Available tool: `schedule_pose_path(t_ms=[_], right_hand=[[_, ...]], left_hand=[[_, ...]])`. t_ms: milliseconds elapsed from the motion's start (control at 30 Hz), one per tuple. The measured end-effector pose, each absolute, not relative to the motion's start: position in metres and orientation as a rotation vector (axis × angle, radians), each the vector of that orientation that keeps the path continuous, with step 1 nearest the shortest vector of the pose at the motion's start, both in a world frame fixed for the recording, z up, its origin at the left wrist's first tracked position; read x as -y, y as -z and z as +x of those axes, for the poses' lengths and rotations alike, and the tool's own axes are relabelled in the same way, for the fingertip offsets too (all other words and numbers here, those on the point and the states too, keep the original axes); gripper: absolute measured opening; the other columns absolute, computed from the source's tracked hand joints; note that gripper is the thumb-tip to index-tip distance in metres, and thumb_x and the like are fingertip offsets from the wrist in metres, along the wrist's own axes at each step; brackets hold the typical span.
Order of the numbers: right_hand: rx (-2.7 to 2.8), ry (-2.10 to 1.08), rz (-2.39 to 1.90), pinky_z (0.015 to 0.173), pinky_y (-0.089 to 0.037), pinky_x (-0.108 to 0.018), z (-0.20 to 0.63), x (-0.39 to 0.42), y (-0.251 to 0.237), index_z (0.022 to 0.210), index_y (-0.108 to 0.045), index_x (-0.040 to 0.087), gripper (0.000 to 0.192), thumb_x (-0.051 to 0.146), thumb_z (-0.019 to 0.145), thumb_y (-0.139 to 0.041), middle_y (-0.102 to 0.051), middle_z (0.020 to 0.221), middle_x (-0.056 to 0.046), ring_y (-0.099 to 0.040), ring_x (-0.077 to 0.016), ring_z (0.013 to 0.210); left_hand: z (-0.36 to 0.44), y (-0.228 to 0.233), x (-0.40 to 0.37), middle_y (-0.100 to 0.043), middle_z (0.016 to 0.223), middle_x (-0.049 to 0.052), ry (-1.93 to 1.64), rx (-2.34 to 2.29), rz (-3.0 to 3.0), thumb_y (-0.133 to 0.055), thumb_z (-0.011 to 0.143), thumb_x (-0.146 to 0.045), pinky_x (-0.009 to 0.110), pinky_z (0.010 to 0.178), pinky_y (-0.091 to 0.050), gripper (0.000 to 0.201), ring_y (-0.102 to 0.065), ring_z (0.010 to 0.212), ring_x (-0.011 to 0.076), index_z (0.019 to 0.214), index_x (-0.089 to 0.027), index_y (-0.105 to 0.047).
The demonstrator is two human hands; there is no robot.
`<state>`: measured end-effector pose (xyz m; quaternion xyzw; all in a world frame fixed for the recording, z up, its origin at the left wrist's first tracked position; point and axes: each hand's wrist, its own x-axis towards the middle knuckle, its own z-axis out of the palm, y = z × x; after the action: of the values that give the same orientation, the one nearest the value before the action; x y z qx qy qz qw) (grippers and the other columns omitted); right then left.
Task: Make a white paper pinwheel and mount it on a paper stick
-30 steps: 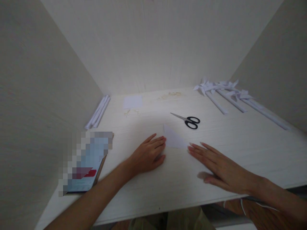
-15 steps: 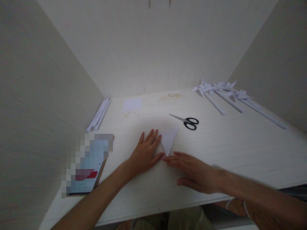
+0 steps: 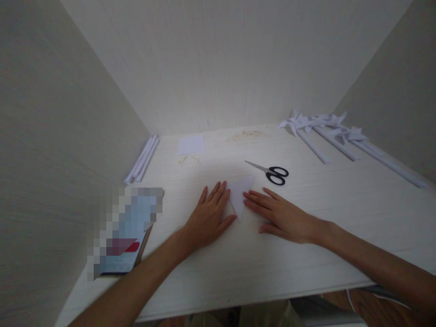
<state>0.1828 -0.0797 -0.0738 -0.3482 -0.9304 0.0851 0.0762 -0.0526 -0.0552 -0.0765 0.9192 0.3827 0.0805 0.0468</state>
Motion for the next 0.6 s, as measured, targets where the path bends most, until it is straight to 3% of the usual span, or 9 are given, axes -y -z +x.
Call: schedule_pose_path(t_ms=[233, 400, 467, 600], right_hand=[[2.659, -0.077, -1.25, 0.099, -0.023, -0.055, 0.152, 0.093, 0.078, 0.128, -0.036, 0.008, 0.06, 0.047, 0.084, -0.038, -0.039, 0.132, -0.019, -0.032, -0.0306, 0.123], [2.478, -0.256, -1.258, 0.099, -0.032, -0.047, 0.14, 0.089, 0.077, 0.123, -0.039, 0.007, 0.05, 0.037, 0.083, -0.043, -0.05, 0.122, -0.018, -0.043, -0.0257, 0.116], [2.451, -0.37, -1.239, 0.096, -0.039, -0.041, 0.145, 0.084, 0.075, 0.123, -0.038, 0.008, 0.046, 0.029, 0.083, -0.044, -0.053, 0.119, -0.015, -0.047, -0.0226, 0.111], [2.465, -0.384, -1.232, 0.097, -0.038, -0.041, 0.156, 0.078, 0.073, 0.123, -0.037, 0.006, 0.046, 0.026, 0.082, -0.047, -0.048, 0.124, -0.017, -0.042, -0.0238, 0.117]], left_hand=[[-0.049, 0.076, 0.062, -0.022, 0.14, 0.021, -0.427, -0.924, 2.862, -0.034, 0.086, -0.03, 0.041, 0.104, -0.025, 0.055, -0.012, 0.132, 0.0214, 0.132, -0.005, -0.018], [-0.046, 0.077, 0.067, -0.03, 0.137, 0.019, -0.367, -0.861, 2.82, -0.033, 0.087, -0.026, 0.036, 0.102, -0.031, 0.056, -0.023, 0.129, 0.0181, 0.134, -0.007, -0.01], [-0.047, 0.077, 0.065, -0.032, 0.137, 0.018, -0.311, -0.883, 2.826, -0.032, 0.087, -0.027, 0.036, 0.102, -0.03, 0.056, -0.025, 0.128, 0.0178, 0.134, -0.007, -0.011], [-0.051, 0.074, 0.055, -0.033, 0.136, 0.017, -0.218, -0.907, 2.881, -0.033, 0.087, -0.033, 0.037, 0.103, -0.027, 0.053, -0.026, 0.128, 0.0193, 0.131, -0.006, -0.024]])
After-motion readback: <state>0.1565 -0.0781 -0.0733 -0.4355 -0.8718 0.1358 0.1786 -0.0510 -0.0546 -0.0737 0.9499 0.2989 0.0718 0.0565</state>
